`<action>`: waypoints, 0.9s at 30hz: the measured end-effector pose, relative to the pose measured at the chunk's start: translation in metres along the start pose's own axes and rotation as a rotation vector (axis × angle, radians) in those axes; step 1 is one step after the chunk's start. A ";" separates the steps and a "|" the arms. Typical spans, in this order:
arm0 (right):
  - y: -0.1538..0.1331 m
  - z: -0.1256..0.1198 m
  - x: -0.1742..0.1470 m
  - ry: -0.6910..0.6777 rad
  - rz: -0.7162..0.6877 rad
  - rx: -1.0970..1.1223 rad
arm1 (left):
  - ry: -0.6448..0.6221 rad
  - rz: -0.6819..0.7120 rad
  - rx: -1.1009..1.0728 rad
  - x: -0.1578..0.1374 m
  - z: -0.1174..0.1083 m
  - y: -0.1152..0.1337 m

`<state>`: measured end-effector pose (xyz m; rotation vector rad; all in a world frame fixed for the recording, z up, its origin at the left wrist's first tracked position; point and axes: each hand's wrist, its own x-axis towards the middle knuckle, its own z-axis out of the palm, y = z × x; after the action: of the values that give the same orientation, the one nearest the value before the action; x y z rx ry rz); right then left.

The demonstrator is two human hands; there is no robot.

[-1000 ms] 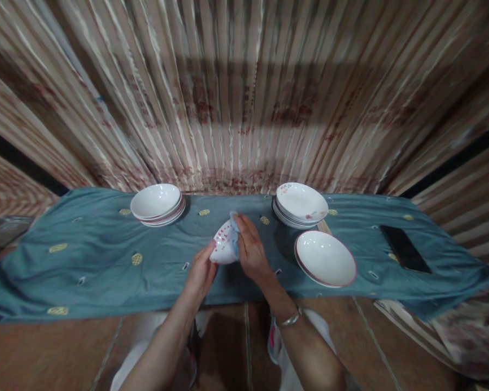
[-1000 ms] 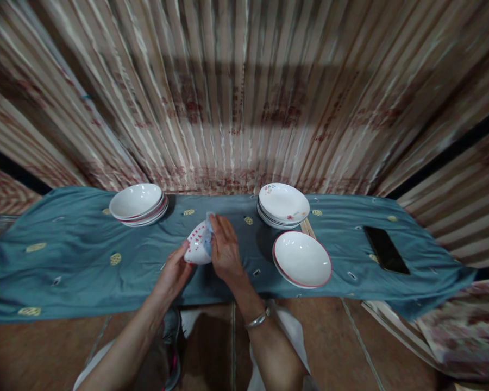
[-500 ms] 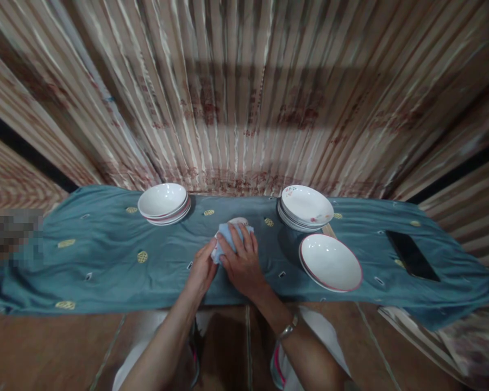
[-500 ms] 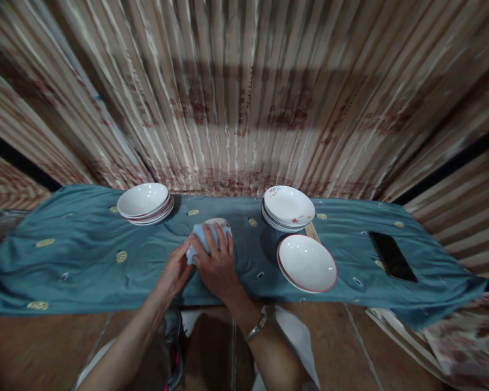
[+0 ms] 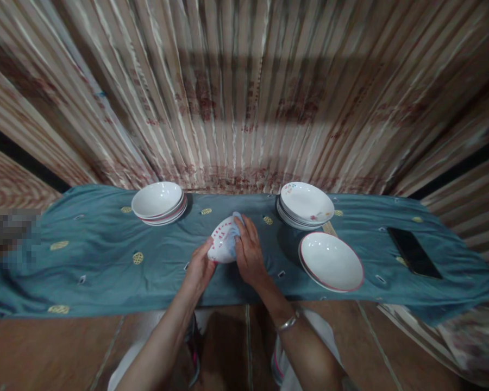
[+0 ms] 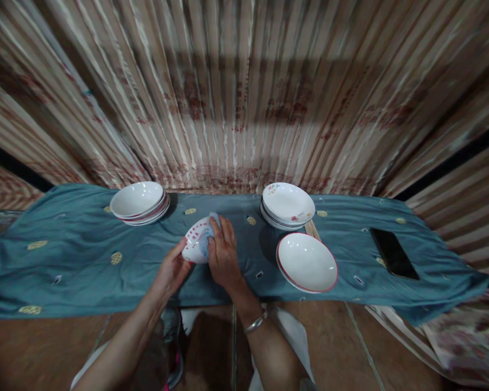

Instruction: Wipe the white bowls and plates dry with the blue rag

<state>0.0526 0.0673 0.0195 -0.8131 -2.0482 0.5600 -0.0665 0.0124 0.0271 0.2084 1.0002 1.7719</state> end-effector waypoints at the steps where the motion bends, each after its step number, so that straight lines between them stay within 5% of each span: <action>1: 0.001 0.001 0.000 0.011 0.026 0.032 | -0.004 -0.002 0.000 0.000 0.000 0.000; 15: 0.058 0.021 0.005 0.045 0.395 0.407 | 0.009 -0.001 0.025 0.001 -0.007 -0.001; 20: 0.039 0.006 0.007 0.061 0.218 0.350 | -0.007 0.021 0.052 -0.002 -0.004 -0.001; 27: -0.005 -0.012 0.003 -0.071 -0.116 -0.084 | -0.018 0.039 0.045 -0.007 0.005 0.002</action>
<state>0.0592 0.0672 0.0312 -0.7262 -2.1809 0.4461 -0.0622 0.0089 0.0335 0.2733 1.0296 1.7808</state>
